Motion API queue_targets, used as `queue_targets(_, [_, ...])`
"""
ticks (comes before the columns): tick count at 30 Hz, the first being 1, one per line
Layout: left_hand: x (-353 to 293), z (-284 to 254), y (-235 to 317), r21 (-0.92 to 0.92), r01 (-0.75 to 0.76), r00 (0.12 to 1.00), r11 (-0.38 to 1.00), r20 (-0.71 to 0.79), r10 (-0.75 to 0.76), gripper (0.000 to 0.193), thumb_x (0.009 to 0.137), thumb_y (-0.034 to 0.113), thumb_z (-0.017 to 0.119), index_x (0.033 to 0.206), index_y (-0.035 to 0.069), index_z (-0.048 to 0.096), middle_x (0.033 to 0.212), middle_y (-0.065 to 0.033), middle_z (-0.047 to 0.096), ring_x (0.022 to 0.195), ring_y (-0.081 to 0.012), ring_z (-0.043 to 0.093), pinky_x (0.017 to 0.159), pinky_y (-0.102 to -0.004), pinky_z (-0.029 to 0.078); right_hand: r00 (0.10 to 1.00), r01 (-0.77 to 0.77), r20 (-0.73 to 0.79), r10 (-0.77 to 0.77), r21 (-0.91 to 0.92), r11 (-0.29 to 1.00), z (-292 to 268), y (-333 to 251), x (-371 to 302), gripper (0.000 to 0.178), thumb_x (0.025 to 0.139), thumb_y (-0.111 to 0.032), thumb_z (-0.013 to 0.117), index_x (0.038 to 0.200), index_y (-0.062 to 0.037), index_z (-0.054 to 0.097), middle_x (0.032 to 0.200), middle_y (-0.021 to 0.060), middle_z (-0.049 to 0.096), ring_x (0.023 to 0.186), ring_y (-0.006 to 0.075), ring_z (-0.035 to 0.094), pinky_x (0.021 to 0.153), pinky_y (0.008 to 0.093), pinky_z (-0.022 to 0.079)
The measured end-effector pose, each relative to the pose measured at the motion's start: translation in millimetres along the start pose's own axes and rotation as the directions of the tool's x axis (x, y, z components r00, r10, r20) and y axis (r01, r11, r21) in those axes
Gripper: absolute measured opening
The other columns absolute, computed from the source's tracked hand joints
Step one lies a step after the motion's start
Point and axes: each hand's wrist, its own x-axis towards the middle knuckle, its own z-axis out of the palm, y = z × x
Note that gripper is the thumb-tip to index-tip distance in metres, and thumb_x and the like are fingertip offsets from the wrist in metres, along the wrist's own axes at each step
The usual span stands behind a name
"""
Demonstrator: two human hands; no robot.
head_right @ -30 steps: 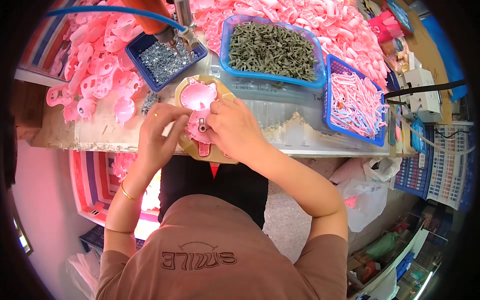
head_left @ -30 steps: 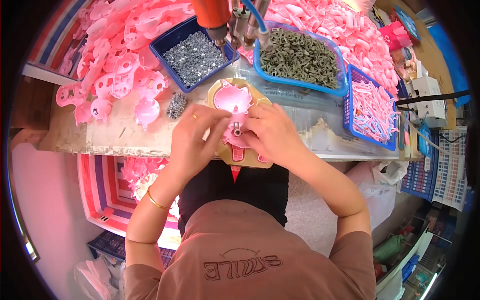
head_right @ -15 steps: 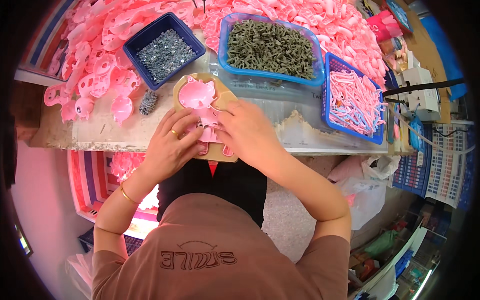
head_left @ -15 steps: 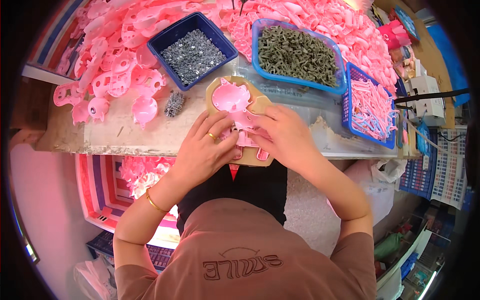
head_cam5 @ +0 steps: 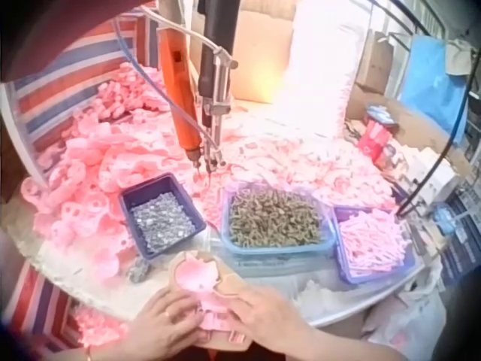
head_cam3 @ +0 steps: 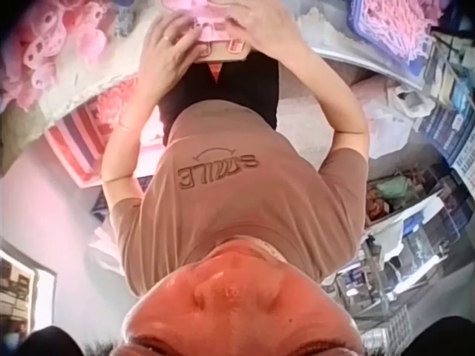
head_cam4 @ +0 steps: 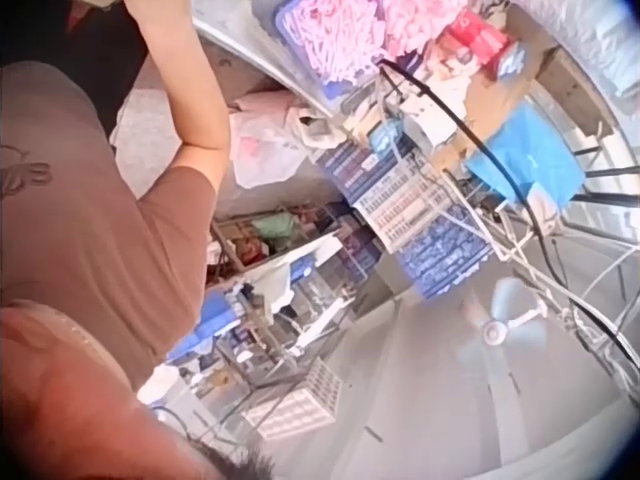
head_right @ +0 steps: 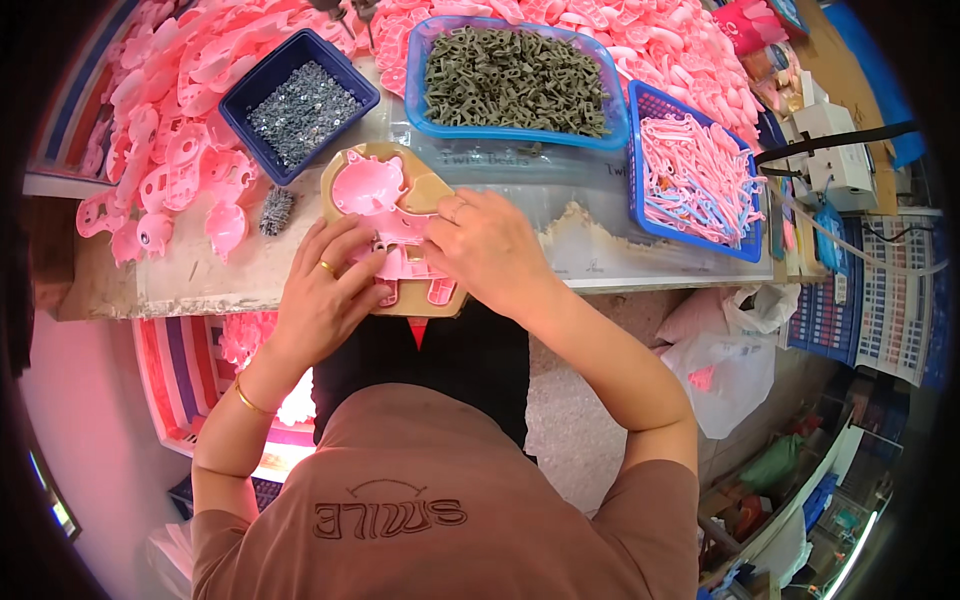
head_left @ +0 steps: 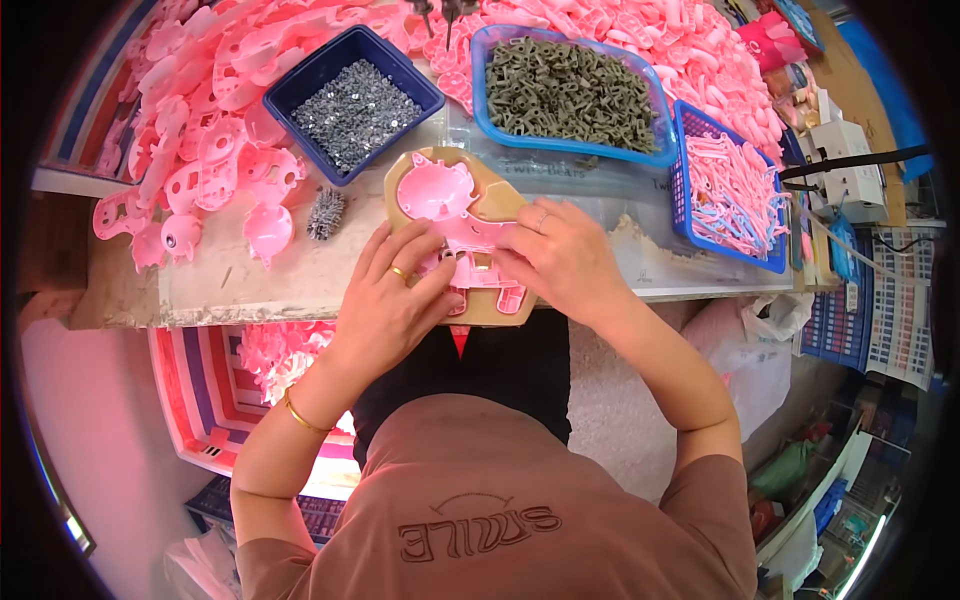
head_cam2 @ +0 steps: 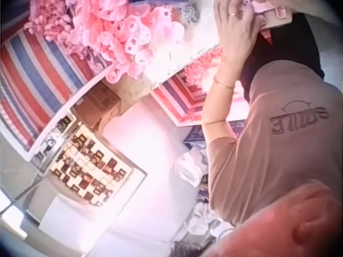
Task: Assembling pink toy horses by attaching components such as eyes and hair, and using tools to secure parts.
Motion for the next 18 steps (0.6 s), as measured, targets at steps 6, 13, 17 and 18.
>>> queue_targets(6, [0.3, -2.8, -1.0, -0.004, 0.004, 1.000, 1.000, 0.000, -0.004, 0.036, 0.083, 0.027, 0.074, 0.112, 0.010, 0.063, 0.127, -0.0106, 0.056, 0.129, -0.0312, 0.048, 0.112, -0.0512, 0.033, 0.978, -0.127, 0.185, 0.100, 0.143, 0.982, -0.7, 8.2, 3.5, 0.019, 0.076, -0.018, 0.075, 0.091, -0.0072, 0.070, 0.082, 0.0040, 0.061, 0.079, 0.0269, 0.060, 0.068, 0.0397, 0.048])
queue_targets(13, [7.9, -9.1, -9.3, -0.106, -0.007, 0.986, 0.994, -0.168, -0.011, 0.037, 0.082, 0.018, 0.072, 0.116, 0.004, 0.062, 0.124, -0.0143, 0.058, 0.119, -0.0349, 0.054, 0.099, -0.0455, 0.044, 0.958, 0.115, -0.286, -0.017, 0.327, 0.938, -25.8, -50.6, 83.0, 0.058, 0.080, -0.014, 0.074, 0.133, 0.0000, 0.055, 0.125, 0.0201, 0.057, 0.111, 0.0363, 0.058, 0.090, 0.0406, 0.050])
queue_targets(17, [20.9, -21.5, -26.8, -0.296, 0.124, 0.957, 0.947, -0.218, -0.193, 0.041, 0.076, 0.008, 0.070, 0.116, 0.003, 0.062, 0.114, -0.0159, 0.064, 0.107, -0.0383, 0.059, 0.091, -0.0461, 0.047, 0.744, 0.204, -0.659, -0.112, 0.065, 0.977, -13.7, -78.4, 159.8, 0.066, 0.079, -0.008, 0.067, 0.139, 0.0056, 0.044, 0.140, 0.0234, 0.047, 0.108, 0.0379, 0.059, 0.086, 0.0428, 0.052])
queue_targets(18, [19.8, -19.3, -34.3, -0.283, 0.122, 0.955, 0.951, -0.228, -0.191, 0.041, 0.076, 0.008, 0.070, 0.116, 0.003, 0.062, 0.114, -0.0159, 0.064, 0.107, -0.0383, 0.059, 0.091, -0.0461, 0.047, 0.624, 0.148, -0.760, -0.180, -0.111, 0.983, -11.1, -79.2, 172.9, 0.067, 0.080, -0.008, 0.066, 0.140, 0.0061, 0.042, 0.143, 0.0238, 0.044, 0.109, 0.0384, 0.059, 0.083, 0.0427, 0.053])
